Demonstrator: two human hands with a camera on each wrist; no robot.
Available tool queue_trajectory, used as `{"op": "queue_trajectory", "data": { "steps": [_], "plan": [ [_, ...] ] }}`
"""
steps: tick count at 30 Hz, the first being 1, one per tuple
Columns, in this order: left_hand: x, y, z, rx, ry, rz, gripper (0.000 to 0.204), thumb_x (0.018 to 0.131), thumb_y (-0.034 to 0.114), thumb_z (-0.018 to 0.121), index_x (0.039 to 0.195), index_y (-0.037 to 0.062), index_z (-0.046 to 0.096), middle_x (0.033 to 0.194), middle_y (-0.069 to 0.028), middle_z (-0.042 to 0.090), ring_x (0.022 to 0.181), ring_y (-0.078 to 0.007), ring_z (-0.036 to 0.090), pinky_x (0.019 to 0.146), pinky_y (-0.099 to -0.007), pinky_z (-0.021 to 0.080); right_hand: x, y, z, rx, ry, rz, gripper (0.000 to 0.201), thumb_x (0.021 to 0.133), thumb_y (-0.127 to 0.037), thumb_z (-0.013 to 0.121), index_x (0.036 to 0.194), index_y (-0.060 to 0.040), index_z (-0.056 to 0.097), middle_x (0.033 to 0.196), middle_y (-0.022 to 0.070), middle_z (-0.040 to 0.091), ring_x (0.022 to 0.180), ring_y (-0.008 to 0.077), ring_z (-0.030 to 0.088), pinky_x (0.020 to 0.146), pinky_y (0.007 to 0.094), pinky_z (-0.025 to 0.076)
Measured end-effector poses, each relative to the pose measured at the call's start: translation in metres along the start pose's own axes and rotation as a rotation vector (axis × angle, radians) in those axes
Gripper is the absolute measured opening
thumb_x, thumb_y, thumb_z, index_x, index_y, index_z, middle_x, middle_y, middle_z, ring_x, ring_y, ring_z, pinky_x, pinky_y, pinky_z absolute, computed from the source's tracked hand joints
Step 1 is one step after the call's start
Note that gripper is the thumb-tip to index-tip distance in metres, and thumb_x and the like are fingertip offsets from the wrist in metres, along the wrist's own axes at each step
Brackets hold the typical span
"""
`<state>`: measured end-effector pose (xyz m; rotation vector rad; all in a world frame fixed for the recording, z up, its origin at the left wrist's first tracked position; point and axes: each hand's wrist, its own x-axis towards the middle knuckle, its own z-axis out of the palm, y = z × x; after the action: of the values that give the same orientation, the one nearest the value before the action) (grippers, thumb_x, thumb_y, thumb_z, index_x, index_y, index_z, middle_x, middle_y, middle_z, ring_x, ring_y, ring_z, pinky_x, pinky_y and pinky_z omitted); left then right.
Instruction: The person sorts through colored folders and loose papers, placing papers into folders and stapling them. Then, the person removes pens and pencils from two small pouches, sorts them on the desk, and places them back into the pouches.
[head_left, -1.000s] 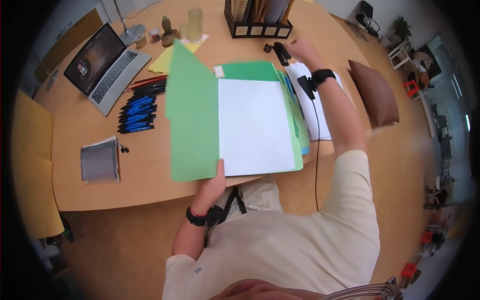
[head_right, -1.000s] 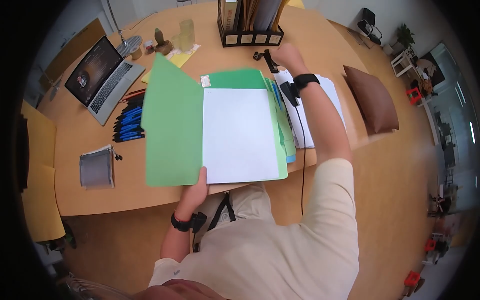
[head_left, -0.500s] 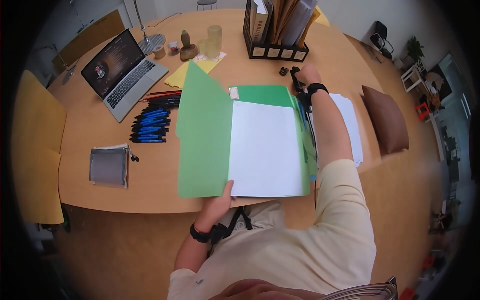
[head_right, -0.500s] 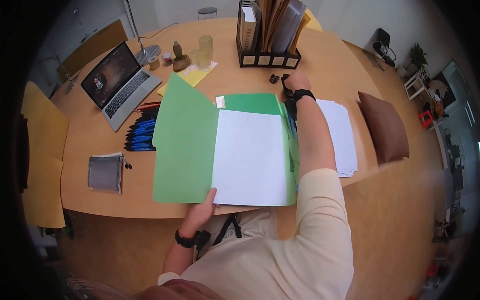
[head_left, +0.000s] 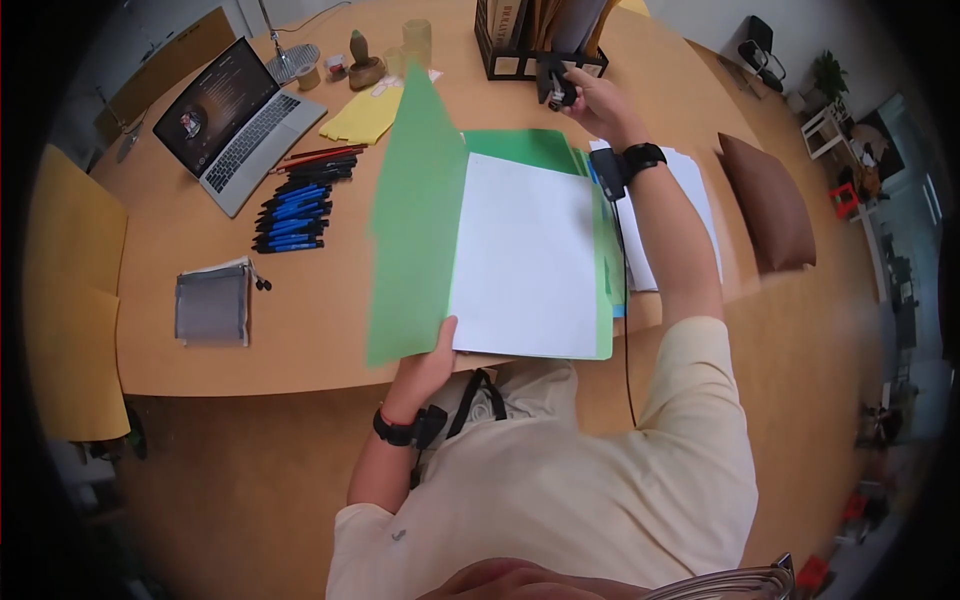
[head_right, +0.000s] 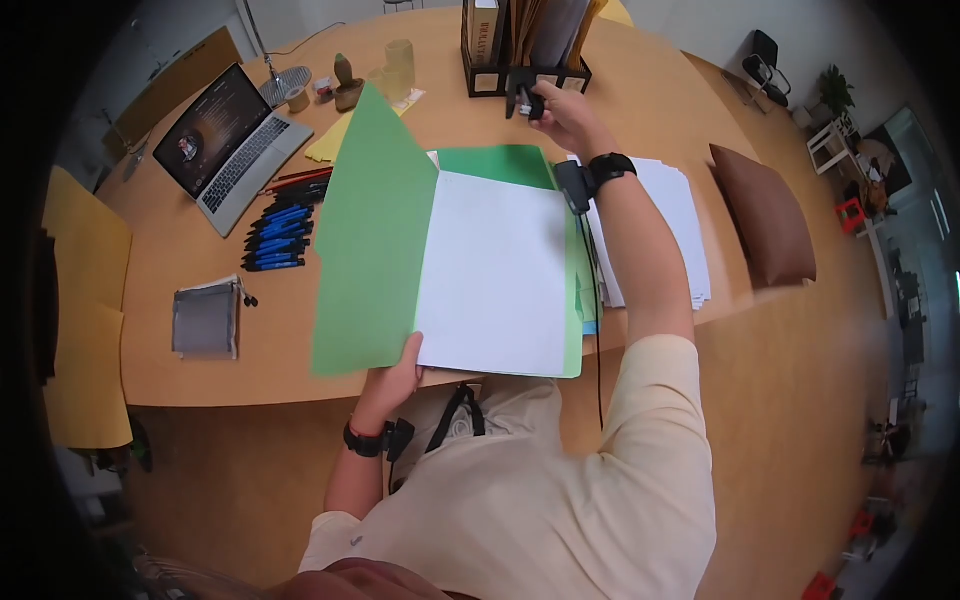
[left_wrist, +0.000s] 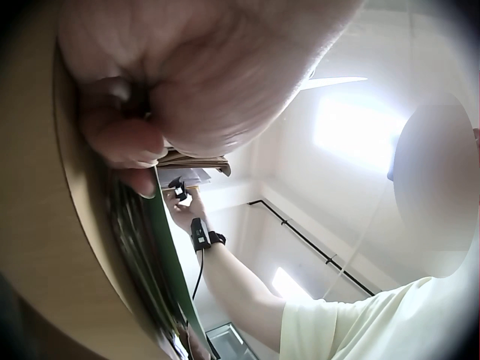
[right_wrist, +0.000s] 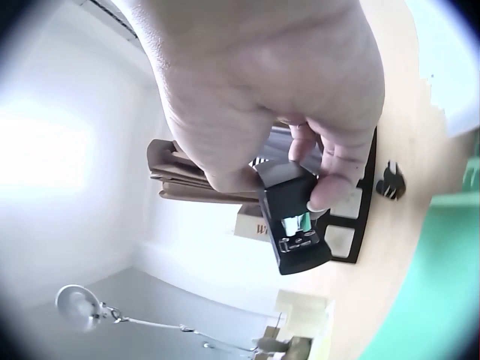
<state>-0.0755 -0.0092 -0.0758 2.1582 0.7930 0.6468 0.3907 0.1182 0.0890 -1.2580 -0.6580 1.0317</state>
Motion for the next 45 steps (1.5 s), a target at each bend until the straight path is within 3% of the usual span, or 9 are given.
{"op": "queue_trajectory", "data": {
  "steps": [4, 5, 7, 10, 14, 15, 21, 28, 45],
  "plan": [
    [0.003, 0.010, -0.012, -0.100, -0.185, -0.282, 0.033, 0.098, 0.000, 0.060, 0.131, -0.0036, 0.062, 0.097, -0.0207, 0.066, 0.085, -0.0338, 0.067, 0.077, -0.0463, 0.055, -0.004, 0.014, 0.045, 0.068, -0.143, 0.088, 0.015, 0.102, -0.011, 0.069, 0.108, 0.0014, 0.064, 0.091, 0.0097, 0.069, 0.079, 0.0203, 0.064, 0.078, 0.0385, 0.055],
    [0.009, 0.021, -0.018, -0.181, -0.231, -0.432, 0.035, 0.097, -0.001, 0.060, 0.132, -0.0029, 0.062, 0.097, -0.0202, 0.065, 0.085, -0.0333, 0.067, 0.076, -0.0461, 0.055, -0.002, 0.019, 0.053, 0.086, -0.168, 0.111, 0.015, 0.101, -0.011, 0.070, 0.109, 0.0012, 0.064, 0.091, 0.0100, 0.070, 0.081, 0.0209, 0.065, 0.080, 0.0389, 0.056],
    [0.006, 0.015, -0.013, -0.200, -0.198, -0.426, 0.034, 0.099, 0.001, 0.060, 0.132, -0.0018, 0.062, 0.093, -0.0180, 0.065, 0.081, -0.0302, 0.067, 0.073, -0.0446, 0.055, 0.011, 0.033, 0.057, 0.123, -0.218, 0.179, 0.016, 0.102, -0.010, 0.067, 0.112, 0.0015, 0.063, 0.098, 0.0123, 0.071, 0.087, 0.0233, 0.068, 0.082, 0.0397, 0.058],
    [-0.004, -0.004, 0.001, -0.140, -0.062, -0.204, 0.026, 0.104, 0.008, 0.058, 0.127, -0.0012, 0.064, 0.081, -0.0130, 0.062, 0.070, -0.0225, 0.065, 0.065, -0.0406, 0.053, -0.002, 0.030, 0.077, 0.054, -0.178, 0.154, 0.015, 0.104, -0.016, 0.068, 0.110, -0.0031, 0.064, 0.095, 0.0066, 0.070, 0.087, 0.0186, 0.067, 0.079, 0.0381, 0.057],
    [0.010, 0.037, -0.016, -0.407, -0.075, -0.577, 0.024, 0.109, 0.020, 0.057, 0.112, -0.0020, 0.065, 0.069, -0.0083, 0.058, 0.058, -0.0163, 0.061, 0.056, -0.0362, 0.049, 0.002, 0.042, 0.093, 0.135, -0.013, 0.127, 0.024, 0.102, -0.022, 0.074, 0.114, -0.0043, 0.065, 0.107, 0.0081, 0.072, 0.095, 0.0227, 0.071, 0.087, 0.0418, 0.059],
    [0.013, 0.044, -0.018, -0.472, -0.067, -0.673, 0.027, 0.110, 0.023, 0.057, 0.108, -0.0021, 0.065, 0.067, -0.0077, 0.058, 0.056, -0.0157, 0.060, 0.054, -0.0354, 0.049, 0.016, 0.055, 0.088, 0.143, -0.003, 0.086, 0.035, 0.100, -0.022, 0.073, 0.123, 0.0024, 0.064, 0.113, 0.0105, 0.071, 0.097, 0.0253, 0.073, 0.090, 0.0390, 0.060],
    [0.013, 0.051, -0.019, -0.488, -0.041, -0.691, 0.032, 0.112, 0.029, 0.055, 0.105, -0.0013, 0.064, 0.065, -0.0055, 0.057, 0.053, -0.0137, 0.057, 0.053, -0.0344, 0.048, 0.008, 0.055, 0.106, 0.078, 0.112, 0.057, 0.032, 0.101, -0.022, 0.071, 0.118, 0.0024, 0.061, 0.105, 0.0136, 0.069, 0.095, 0.0282, 0.075, 0.081, 0.0463, 0.062],
    [0.008, 0.043, -0.014, -0.437, -0.028, -0.643, 0.034, 0.113, 0.030, 0.052, 0.108, -0.0009, 0.064, 0.065, -0.0061, 0.057, 0.054, -0.0156, 0.058, 0.055, -0.0354, 0.049, -0.002, 0.064, 0.131, -0.100, 0.113, 0.102, 0.028, 0.099, -0.021, 0.069, 0.112, 0.0026, 0.062, 0.094, 0.0133, 0.068, 0.077, 0.0263, 0.073, 0.066, 0.0410, 0.060],
    [0.009, 0.051, -0.015, -0.462, -0.001, -0.702, 0.039, 0.112, 0.034, 0.055, 0.099, -0.0011, 0.064, 0.063, -0.0061, 0.057, 0.054, -0.0160, 0.059, 0.056, -0.0363, 0.049, -0.002, 0.082, 0.155, -0.073, 0.226, 0.120, 0.040, 0.101, -0.035, 0.069, 0.106, 0.0039, 0.060, 0.087, 0.0155, 0.067, 0.067, 0.0279, 0.072, 0.059, 0.0404, 0.060]
  ]
}}
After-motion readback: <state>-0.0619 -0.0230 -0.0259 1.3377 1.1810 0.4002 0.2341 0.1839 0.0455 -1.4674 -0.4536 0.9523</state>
